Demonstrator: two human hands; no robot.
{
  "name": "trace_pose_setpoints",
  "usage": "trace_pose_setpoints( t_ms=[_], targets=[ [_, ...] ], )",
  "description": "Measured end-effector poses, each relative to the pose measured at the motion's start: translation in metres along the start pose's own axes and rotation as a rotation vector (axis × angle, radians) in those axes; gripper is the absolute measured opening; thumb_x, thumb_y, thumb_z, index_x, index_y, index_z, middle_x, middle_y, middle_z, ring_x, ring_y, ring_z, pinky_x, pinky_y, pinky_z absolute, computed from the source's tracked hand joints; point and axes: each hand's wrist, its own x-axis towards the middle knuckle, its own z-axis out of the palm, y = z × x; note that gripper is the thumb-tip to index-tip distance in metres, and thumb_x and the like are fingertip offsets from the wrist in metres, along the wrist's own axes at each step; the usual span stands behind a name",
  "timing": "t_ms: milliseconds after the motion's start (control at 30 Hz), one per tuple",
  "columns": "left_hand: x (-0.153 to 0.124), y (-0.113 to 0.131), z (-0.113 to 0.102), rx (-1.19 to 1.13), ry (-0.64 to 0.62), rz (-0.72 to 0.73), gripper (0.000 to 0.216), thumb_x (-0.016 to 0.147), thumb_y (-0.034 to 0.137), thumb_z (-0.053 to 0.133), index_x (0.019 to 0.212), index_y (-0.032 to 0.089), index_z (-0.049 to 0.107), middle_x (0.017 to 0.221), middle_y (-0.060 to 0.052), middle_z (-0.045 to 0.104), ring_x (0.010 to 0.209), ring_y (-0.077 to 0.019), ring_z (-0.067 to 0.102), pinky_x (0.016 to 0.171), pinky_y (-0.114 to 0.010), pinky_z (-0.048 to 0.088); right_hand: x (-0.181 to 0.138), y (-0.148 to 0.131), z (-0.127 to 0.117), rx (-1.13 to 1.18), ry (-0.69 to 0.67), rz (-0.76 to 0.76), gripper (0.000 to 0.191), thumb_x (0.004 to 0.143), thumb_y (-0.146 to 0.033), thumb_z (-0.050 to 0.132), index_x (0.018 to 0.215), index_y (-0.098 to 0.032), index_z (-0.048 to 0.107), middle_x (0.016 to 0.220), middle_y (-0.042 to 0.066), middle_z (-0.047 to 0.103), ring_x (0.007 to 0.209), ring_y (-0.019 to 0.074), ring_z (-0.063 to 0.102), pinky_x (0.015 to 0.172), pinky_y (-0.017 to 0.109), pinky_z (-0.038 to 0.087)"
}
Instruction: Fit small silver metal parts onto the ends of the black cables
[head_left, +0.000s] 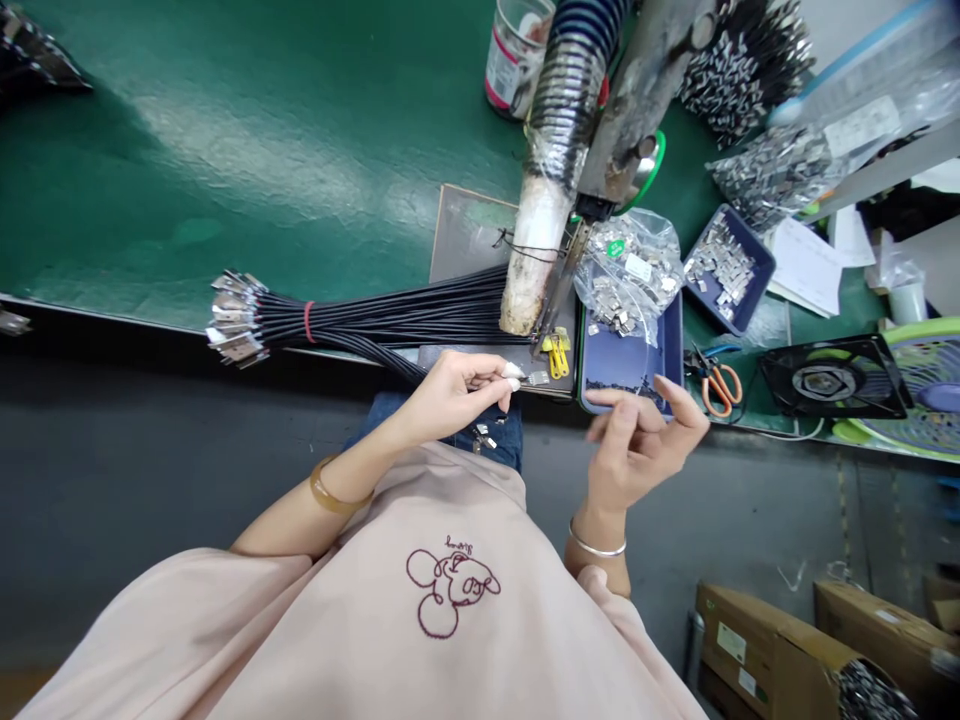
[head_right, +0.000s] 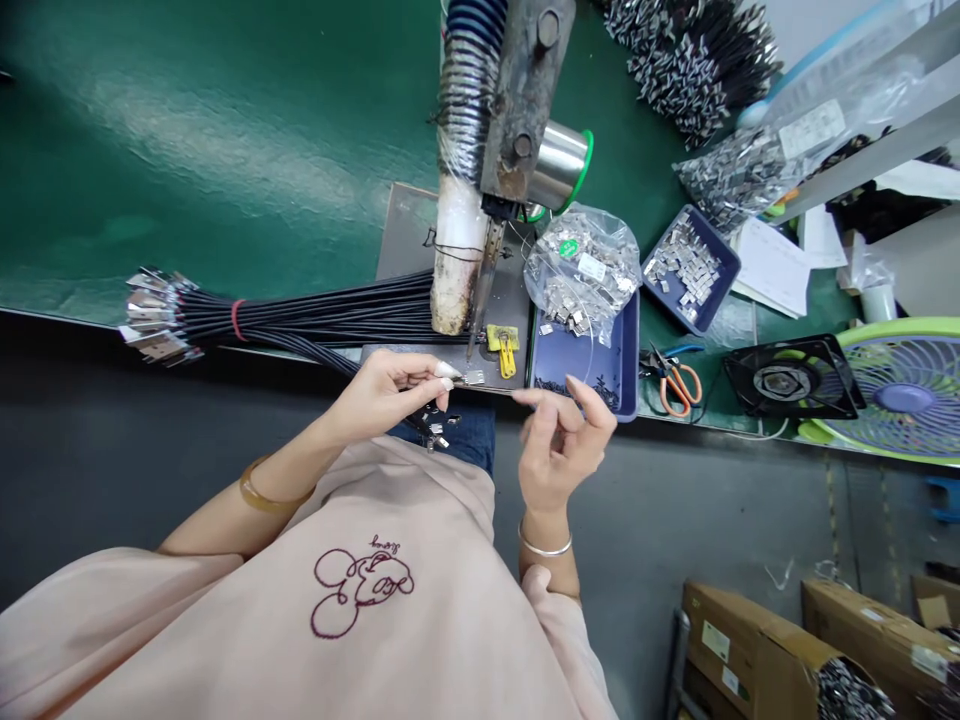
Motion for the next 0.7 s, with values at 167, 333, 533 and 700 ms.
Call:
trace_pose_setpoints(
  t_ms=[167,333,533,700],
  targets=[
    [0.001,-0.001,0.002,-0.036,0.010,-0.044,0.024,0.088,0.019,0.060,0.065,0.012,0.065,0.059,-0.002,0.065,0.051,-0.0078,0.053,0.051,-0.019,0.040,0.001,0.004,0.002,-0.165,-0.223,-0.092,0.010,0.092,-0.018,0.065,0.097,-0.026,0.065,0.088,-0.001,0.077,0.078,0.0153,0.076,0.072,0.028,0.060],
    [0.002,-0.003,0.005,-0.037,0.041,-0.035,0.019,0.088,0.024,0.062,0.076,0.011,0.069,0.056,0.001,0.056,0.050,-0.0071,0.047,0.049,-0.019,0.039,0.003,0.009,0.019,-0.087,-0.342,-0.144,0.006,0.091,-0.018,0.063,0.089,-0.023,0.064,0.105,0.004,0.078,0.093,0.0165,0.076,0.074,0.028,0.062],
    [0.002,-0.007,0.015,0.012,0.173,-0.046,0.017,0.086,0.026,0.064,0.084,0.011,0.073,0.073,-0.003,0.068,0.063,-0.0106,0.057,0.061,-0.021,0.048,0.006,0.012,0.033,0.000,-0.345,0.027,0.011,0.091,-0.023,0.062,0.080,-0.022,0.061,0.106,0.006,0.079,0.094,0.0183,0.076,0.071,0.030,0.064],
    [0.003,-0.004,0.017,0.014,0.222,-0.058,0.017,0.086,0.026,0.064,0.085,0.012,0.074,0.074,-0.003,0.069,0.064,-0.0110,0.058,0.062,-0.021,0.048,0.010,0.008,0.034,0.037,-0.348,0.062,0.009,0.089,-0.021,0.064,0.080,-0.023,0.063,0.108,0.005,0.079,0.095,0.0190,0.077,0.074,0.030,0.065]
  ],
)
